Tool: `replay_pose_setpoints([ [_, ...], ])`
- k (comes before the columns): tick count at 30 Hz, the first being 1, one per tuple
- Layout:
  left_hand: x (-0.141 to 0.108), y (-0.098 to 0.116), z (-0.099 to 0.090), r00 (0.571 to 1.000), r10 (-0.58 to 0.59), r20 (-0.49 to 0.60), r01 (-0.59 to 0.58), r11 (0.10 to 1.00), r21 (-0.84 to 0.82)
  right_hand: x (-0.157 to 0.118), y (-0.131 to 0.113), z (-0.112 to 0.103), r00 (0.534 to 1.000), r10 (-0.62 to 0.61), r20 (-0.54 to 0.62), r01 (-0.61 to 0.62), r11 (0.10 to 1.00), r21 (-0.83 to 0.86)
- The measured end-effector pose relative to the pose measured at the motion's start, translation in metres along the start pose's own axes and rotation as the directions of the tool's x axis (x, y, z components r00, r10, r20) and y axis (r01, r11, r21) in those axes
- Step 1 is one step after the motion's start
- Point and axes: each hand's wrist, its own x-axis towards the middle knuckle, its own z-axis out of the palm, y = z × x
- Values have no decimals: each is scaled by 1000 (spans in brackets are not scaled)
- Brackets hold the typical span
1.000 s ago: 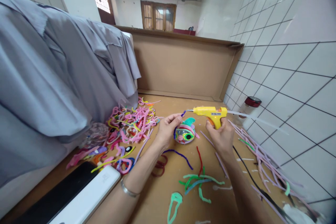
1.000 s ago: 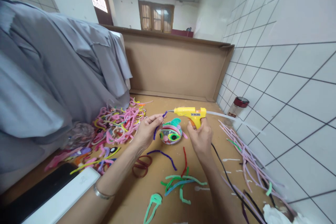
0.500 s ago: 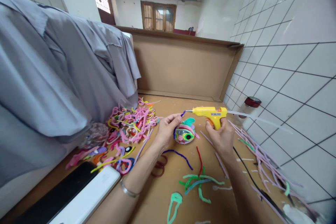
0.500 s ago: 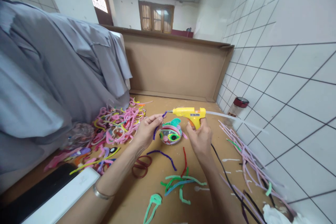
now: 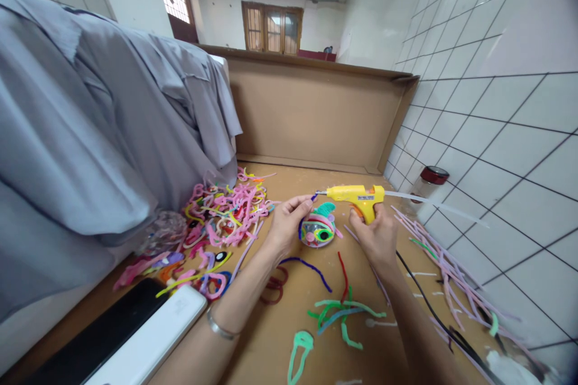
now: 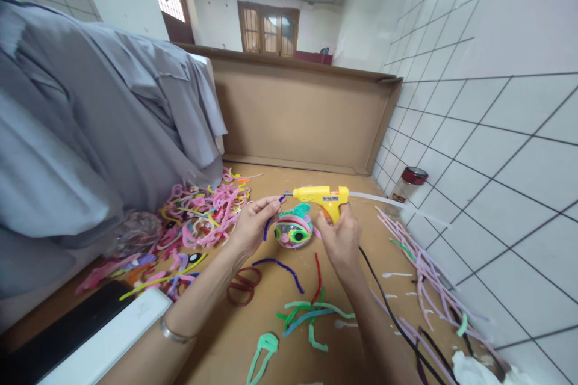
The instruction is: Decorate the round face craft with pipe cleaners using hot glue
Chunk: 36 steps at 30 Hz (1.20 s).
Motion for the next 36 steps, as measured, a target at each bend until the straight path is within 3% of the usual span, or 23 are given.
replay_pose_setpoints([
  [7, 0, -2, -1, 1000, 2, -5, -2, 1000, -13, 0, -1, -1, 999, 1, -48, -1, 1000, 0],
  [12, 0, -1, -1, 1000, -3, 7, 3, 1000, -7, -1, 2, 1, 1000, 5, 2, -5, 1000, -23],
  [18, 1, -2, -2, 1000, -13, 12, 14, 998, -67, 22, 32, 3, 988, 151, -43, -157, 961, -227],
  [21, 1, 0, -4, 995, -61, 76, 74, 982, -176, 32, 58, 5, 975, 218, 42, -181, 888, -423],
  [25, 2, 5, -7, 963, -187, 195, 245, 909, -337, 35, 93, 10, 942, 304, 142, -160, 779, -606],
  [30, 4, 8, -12, 902, -318, 293, 426, 771, -474, 33, 123, 15, 888, 424, 181, -197, 704, -682],
  [36, 2, 10, -13, 855, -380, 353, 516, 702, -492, 29, 142, 19, 881, 444, 165, -202, 667, -717],
])
